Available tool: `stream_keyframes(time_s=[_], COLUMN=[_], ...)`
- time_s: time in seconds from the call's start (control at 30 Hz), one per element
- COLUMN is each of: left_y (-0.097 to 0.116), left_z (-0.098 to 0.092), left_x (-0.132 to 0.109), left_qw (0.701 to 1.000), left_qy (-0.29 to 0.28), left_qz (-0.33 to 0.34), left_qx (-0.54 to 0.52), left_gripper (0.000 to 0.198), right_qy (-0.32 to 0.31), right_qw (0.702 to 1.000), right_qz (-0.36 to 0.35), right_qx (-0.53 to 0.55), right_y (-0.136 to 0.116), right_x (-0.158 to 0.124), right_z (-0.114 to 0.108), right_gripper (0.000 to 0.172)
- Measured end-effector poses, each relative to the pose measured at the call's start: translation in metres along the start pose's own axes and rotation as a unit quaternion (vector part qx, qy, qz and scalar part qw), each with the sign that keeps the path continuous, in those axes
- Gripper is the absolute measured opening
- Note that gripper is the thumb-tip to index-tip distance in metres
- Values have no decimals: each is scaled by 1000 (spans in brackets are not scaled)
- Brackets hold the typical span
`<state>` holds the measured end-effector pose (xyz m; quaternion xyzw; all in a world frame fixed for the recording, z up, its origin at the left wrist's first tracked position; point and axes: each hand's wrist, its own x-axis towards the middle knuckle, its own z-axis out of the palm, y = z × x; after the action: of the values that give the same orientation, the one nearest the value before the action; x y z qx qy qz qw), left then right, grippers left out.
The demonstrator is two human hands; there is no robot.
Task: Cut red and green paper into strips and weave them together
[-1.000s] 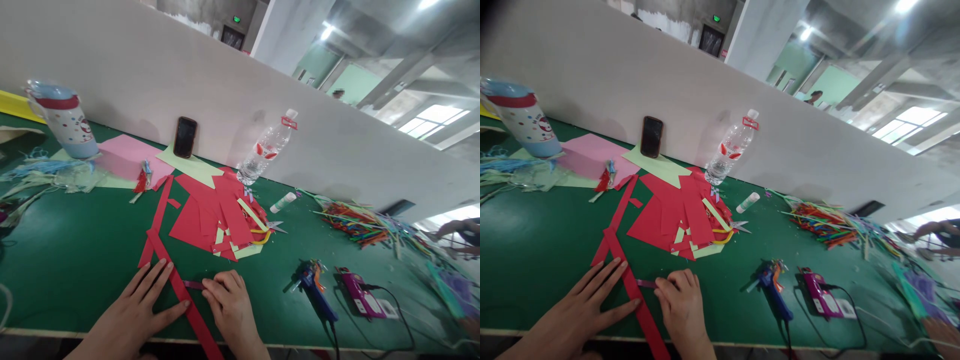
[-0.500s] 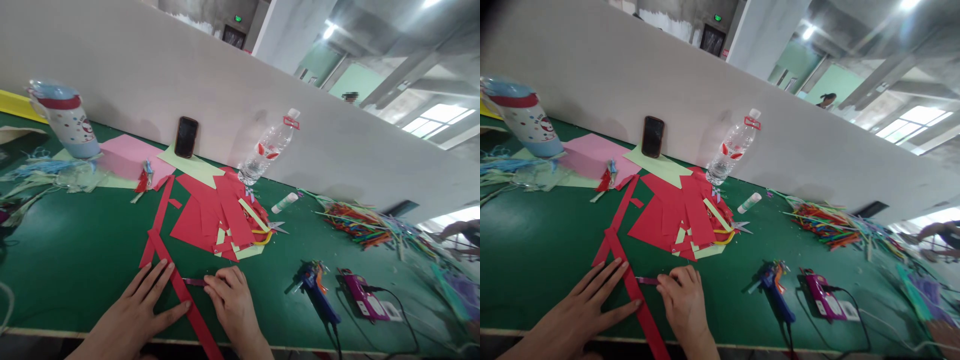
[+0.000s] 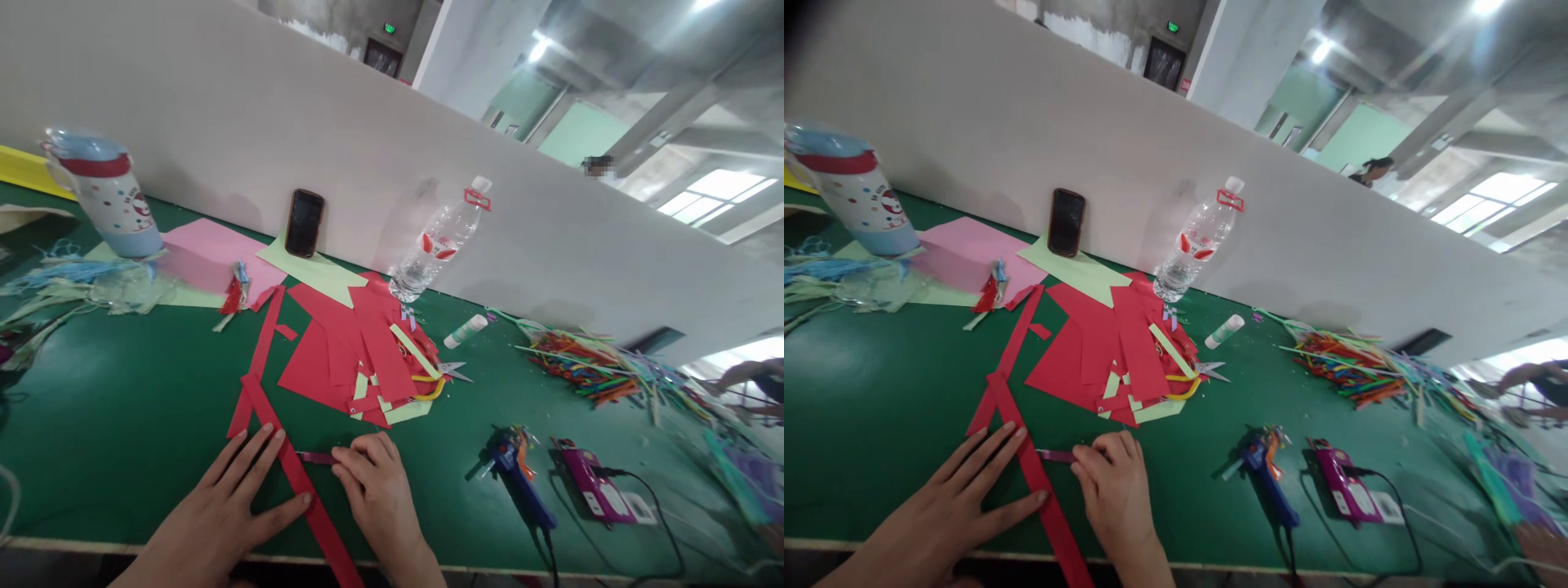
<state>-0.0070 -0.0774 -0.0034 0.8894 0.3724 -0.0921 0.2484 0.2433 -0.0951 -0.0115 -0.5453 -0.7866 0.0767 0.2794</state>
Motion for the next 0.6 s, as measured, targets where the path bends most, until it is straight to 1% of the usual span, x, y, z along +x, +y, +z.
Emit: stream_keyframes(time_s=[0.17, 0.4, 0.6], left_y=[0, -3, -4], left_z=[-1, 10, 9], left_x=[-2, -5, -5], left_qw=[1000, 999, 1000], left_qy=[4, 36, 24], left_qz=[9, -2, -12], left_qx=[11, 15, 16], left_gripper=[112, 110, 106], right_qy=[-9, -10, -7], right_qw=[1000, 1000, 1000], right_qz=[-2, 10, 0], right_qx=[-5, -5, -7], right_y=[-1, -1, 0], right_x=[-4, -10, -9], right_z=[-3, -2, -4], right_gripper=[15, 15, 15])
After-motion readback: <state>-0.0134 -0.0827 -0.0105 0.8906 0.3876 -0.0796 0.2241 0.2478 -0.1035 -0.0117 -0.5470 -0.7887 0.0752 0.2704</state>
